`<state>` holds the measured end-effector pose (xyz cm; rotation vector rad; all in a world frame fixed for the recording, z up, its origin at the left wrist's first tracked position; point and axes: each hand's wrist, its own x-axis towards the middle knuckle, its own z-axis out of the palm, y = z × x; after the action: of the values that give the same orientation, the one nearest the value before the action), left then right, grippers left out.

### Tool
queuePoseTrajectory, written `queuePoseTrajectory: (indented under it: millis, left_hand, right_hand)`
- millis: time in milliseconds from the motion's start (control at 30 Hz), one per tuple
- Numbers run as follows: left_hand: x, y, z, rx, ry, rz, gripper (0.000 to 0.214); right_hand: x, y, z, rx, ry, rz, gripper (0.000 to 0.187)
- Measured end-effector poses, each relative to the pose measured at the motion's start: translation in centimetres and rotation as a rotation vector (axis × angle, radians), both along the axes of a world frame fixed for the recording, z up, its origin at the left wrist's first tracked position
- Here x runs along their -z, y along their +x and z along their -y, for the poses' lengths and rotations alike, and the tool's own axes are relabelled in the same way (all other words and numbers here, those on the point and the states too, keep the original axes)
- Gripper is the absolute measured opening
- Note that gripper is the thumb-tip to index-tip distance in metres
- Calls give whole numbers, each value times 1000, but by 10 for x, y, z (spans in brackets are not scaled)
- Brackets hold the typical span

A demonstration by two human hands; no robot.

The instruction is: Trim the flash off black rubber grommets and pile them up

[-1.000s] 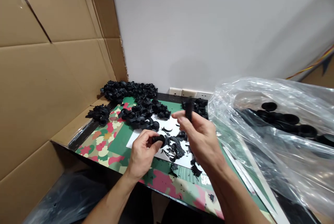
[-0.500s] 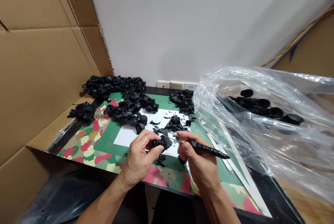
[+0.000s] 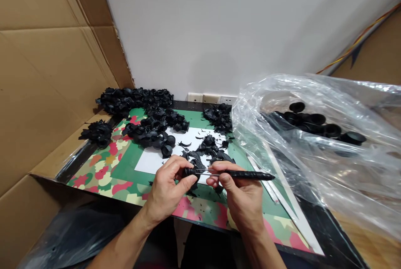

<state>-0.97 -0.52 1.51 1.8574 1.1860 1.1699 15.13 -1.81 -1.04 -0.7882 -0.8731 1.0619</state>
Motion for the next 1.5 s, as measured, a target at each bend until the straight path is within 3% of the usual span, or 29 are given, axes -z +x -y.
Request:
queuePoseTrajectory:
  millis: [233, 400, 500, 567, 633, 700, 867, 1000, 1100, 1233, 1367, 1500]
  left_hand:
    - [1, 1, 0, 4, -74, 65, 10]
    - [6, 4, 1, -6, -188, 188, 10]
    - [4, 9, 7, 21, -377, 297, 13]
    - [0, 10, 12, 53, -460, 343, 15]
    - [-3, 10, 15, 63, -467, 364, 15]
    - [-3, 8, 15, 29, -445, 374, 16]
    - [7, 3, 8, -52, -345, 362, 16]
    - [13, 2, 6, -57, -266, 333, 14]
    - [15, 1, 6, -57, -216, 313, 13]
    - [16, 1, 6, -44, -187, 296, 13]
    - [15, 3, 6, -31, -251, 387, 16]
    - [16, 5, 5, -62, -496, 598, 26]
  right_hand:
    - [6, 2, -1, -12, 68, 42, 10]
    - [5, 2, 5, 21, 231, 230, 6]
    - [1, 5, 7, 165, 394, 521, 6]
    - [-2, 10, 3, 357, 449, 670, 10]
    - [-4, 18, -3, 590, 419, 678, 10]
    - [-5, 24, -8, 676, 323, 593, 3]
    - [0, 18, -5, 272, -31, 255, 21]
    - [7, 8, 1, 90, -135, 59, 32]
    - [8, 4, 3, -22, -203, 35, 35]
    - [0, -2, 4, -225, -331, 167, 35]
    - [-3, -12, 3, -270, -349, 207, 34]
    - [2, -20, 3, -247, -393, 83, 33]
